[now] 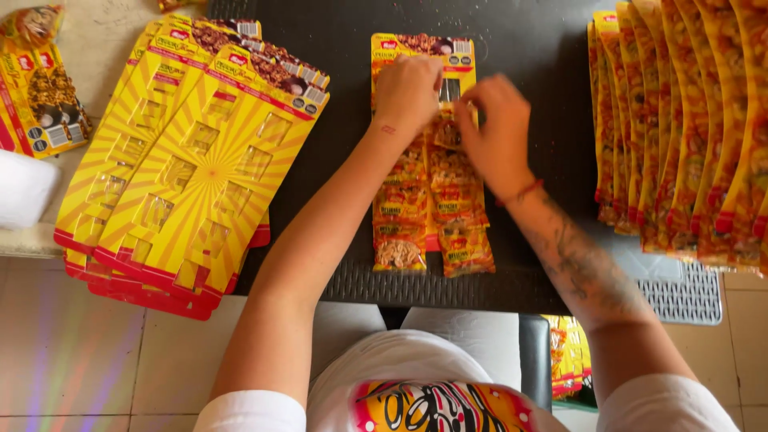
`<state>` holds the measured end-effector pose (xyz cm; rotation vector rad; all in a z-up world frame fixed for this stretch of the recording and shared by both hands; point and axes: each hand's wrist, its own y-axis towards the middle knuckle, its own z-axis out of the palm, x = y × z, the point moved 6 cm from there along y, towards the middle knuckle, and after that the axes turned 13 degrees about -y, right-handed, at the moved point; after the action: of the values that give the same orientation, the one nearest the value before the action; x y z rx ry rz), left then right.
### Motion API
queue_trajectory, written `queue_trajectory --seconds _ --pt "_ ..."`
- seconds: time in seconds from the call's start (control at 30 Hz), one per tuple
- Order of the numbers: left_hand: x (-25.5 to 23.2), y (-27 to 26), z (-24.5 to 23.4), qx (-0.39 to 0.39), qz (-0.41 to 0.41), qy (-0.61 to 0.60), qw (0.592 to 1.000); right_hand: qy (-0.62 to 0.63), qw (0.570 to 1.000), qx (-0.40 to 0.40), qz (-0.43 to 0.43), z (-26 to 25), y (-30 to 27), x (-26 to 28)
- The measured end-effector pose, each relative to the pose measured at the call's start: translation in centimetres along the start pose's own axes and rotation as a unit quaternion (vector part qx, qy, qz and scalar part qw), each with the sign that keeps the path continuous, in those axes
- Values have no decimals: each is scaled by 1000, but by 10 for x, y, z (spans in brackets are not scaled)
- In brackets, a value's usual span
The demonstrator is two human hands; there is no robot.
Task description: The person places small snack packets into the clear windows of yellow and red cardboard backing cards. They pick up packets from a pile on the table and insert them one by one into the slots, then stack the completed cards.
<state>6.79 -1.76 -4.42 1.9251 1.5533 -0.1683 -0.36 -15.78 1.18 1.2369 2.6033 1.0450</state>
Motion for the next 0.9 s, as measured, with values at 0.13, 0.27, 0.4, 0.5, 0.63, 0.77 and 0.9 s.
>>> queue_trajectory --seconds 0.13,0.27,0.4,0.5,0.63,0.77,0.9 --pt "22 34 -19 -86 -63 167 980 45 997 59 -21 7 -19 25" --pt "91 77 1 0 -227 239 944 53 998 34 15 15 -17 9" --pt "121 100 -14 -9 -227 236 945 154 979 -21 134 14 -19 -10" --pt "124 99 -17 -17 -224 218 950 201 957 -54 201 24 -24 -35" --pt "95 75 -29 -101 -102 264 954 307 889 -44 336 59 -35 -74" --pt "31 32 -53 -123 -35 154 980 370 852 -44 368 66 -30 -83" --pt "-59 -20 -83 -89 120 -13 989 550 687 4 476 41 -9 -75"
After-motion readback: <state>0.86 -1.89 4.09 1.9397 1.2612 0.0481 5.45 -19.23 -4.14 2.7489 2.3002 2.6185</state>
